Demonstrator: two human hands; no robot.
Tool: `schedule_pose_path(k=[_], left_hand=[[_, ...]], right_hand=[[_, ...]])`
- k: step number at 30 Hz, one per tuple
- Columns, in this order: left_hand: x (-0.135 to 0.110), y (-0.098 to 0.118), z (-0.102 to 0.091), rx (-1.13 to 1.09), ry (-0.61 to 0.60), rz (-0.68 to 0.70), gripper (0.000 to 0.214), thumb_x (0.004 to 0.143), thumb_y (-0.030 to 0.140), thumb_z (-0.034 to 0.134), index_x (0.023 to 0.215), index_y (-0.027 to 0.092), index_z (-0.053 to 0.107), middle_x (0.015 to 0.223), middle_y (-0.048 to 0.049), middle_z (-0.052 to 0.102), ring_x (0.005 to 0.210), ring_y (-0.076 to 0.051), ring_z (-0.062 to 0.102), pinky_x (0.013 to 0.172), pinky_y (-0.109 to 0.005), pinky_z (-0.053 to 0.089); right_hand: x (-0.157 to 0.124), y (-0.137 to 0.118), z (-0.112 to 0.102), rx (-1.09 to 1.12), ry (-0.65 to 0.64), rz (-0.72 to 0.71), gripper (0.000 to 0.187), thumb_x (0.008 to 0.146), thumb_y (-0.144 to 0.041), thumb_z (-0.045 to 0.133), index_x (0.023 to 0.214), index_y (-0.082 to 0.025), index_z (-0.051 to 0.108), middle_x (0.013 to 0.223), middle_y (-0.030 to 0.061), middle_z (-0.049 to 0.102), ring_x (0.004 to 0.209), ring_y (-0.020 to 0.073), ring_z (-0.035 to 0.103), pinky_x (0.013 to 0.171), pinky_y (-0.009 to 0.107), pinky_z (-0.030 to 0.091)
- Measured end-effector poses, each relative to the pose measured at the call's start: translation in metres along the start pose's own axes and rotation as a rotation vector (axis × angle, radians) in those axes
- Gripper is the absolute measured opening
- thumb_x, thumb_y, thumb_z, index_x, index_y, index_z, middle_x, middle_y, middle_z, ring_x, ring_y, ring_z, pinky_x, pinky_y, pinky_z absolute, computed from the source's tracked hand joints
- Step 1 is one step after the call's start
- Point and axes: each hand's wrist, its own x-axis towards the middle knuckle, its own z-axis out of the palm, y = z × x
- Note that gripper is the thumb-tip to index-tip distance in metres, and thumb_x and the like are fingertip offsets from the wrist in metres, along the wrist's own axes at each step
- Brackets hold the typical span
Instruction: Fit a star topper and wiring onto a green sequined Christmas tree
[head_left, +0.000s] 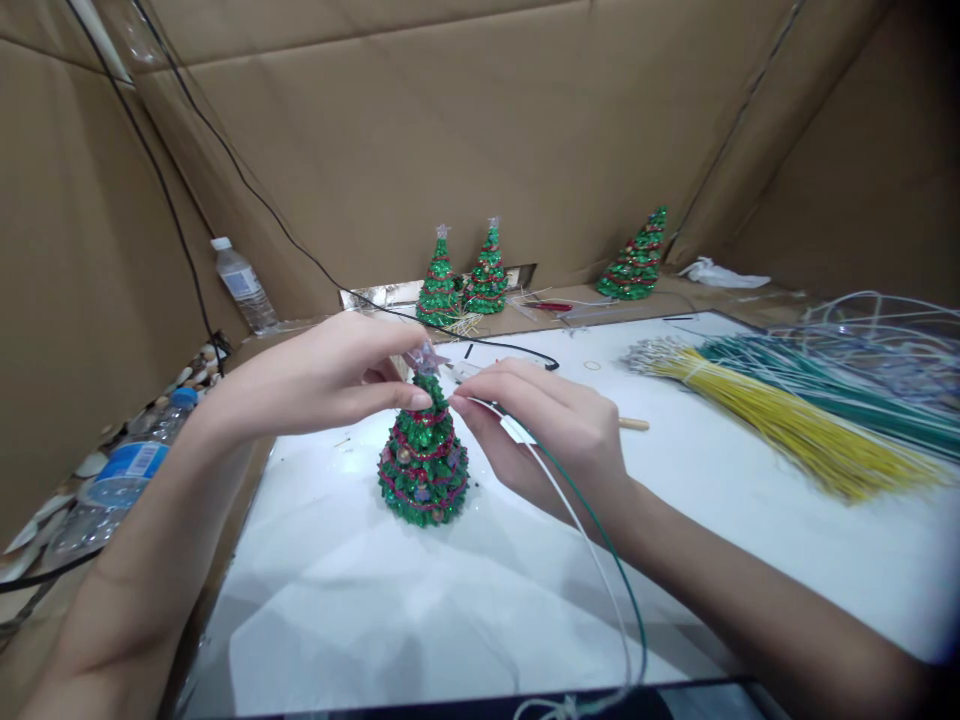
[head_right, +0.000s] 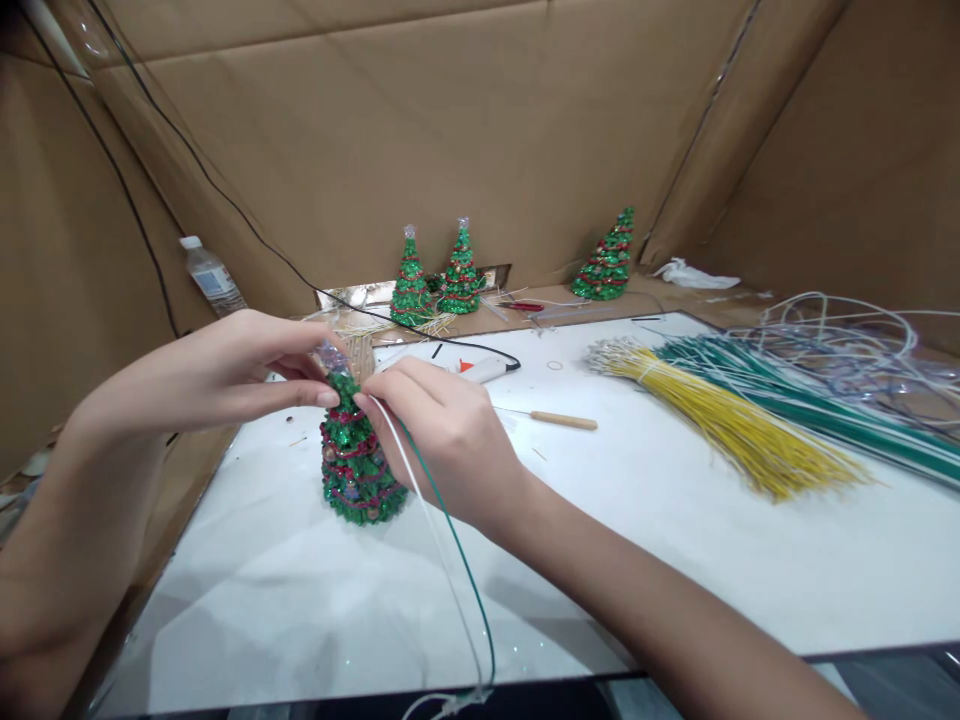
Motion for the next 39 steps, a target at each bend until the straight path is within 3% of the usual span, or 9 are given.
schedule_pose_path(k=[8,17,22,26,33,39], left_hand=[[0.000,0.000,0.001,0.032,0.008,0.022,0.013,0.089,0.026,0.058,0.084,0.015,0.060,0.072,0.0006,0.061,0.064,-0.011,0.058,0.054,-0.020,0.039],[0.000,0.001,0.001,-0.011,0.005,0.018,0.010,0.089,0.024,0.057,0.085,0.015,0.060,0.076,0.0004,0.065,0.067,-0.010,0.062,0.057,-0.019,0.043],[-0.001,0.002,0.001,-0.017,-0.009,0.002,0.010,0.089,0.025,0.057,0.088,0.016,0.061,0.078,0.0002,0.065,0.069,-0.011,0.063,0.058,-0.019,0.045],[-0.001,0.003,0.000,0.000,-0.004,-0.014,0.011,0.087,0.023,0.057,0.079,0.016,0.057,0.069,0.0030,0.060,0.062,-0.009,0.058,0.053,-0.018,0.040],[0.000,0.003,0.000,0.005,-0.014,-0.021,0.011,0.088,0.026,0.057,0.081,0.017,0.058,0.068,0.0020,0.061,0.061,-0.011,0.058,0.052,-0.019,0.039],[0.000,0.003,-0.001,0.003,-0.003,-0.003,0.007,0.088,0.023,0.057,0.084,0.017,0.059,0.075,0.0005,0.065,0.067,-0.011,0.061,0.057,-0.019,0.043]], right_hand=[[-0.001,-0.001,0.005,-0.032,-0.035,-0.060,0.007,0.090,-0.009,0.055,0.086,-0.013,0.058,0.075,0.0067,0.065,0.067,0.0146,0.058,0.061,0.027,0.049],[-0.002,0.000,0.008,-0.016,-0.053,-0.010,0.009,0.092,-0.011,0.054,0.085,-0.013,0.059,0.074,0.0060,0.064,0.065,0.0129,0.056,0.059,0.025,0.047],[-0.004,0.001,0.007,0.076,-0.068,0.024,0.007,0.091,-0.015,0.057,0.084,-0.015,0.058,0.072,0.0035,0.062,0.063,0.0112,0.055,0.057,0.024,0.046],[-0.003,-0.003,0.002,0.161,-0.035,0.083,0.007,0.085,-0.018,0.063,0.087,-0.017,0.057,0.071,0.0007,0.061,0.058,0.0099,0.053,0.054,0.023,0.046],[-0.003,-0.003,0.003,0.184,0.021,-0.004,0.008,0.087,-0.010,0.061,0.082,-0.016,0.058,0.071,0.0023,0.065,0.065,0.0116,0.061,0.062,0.023,0.050],[-0.005,0.002,0.011,0.233,-0.036,0.036,0.007,0.088,-0.011,0.060,0.082,-0.014,0.060,0.071,0.0034,0.063,0.064,0.0112,0.059,0.056,0.022,0.048]])
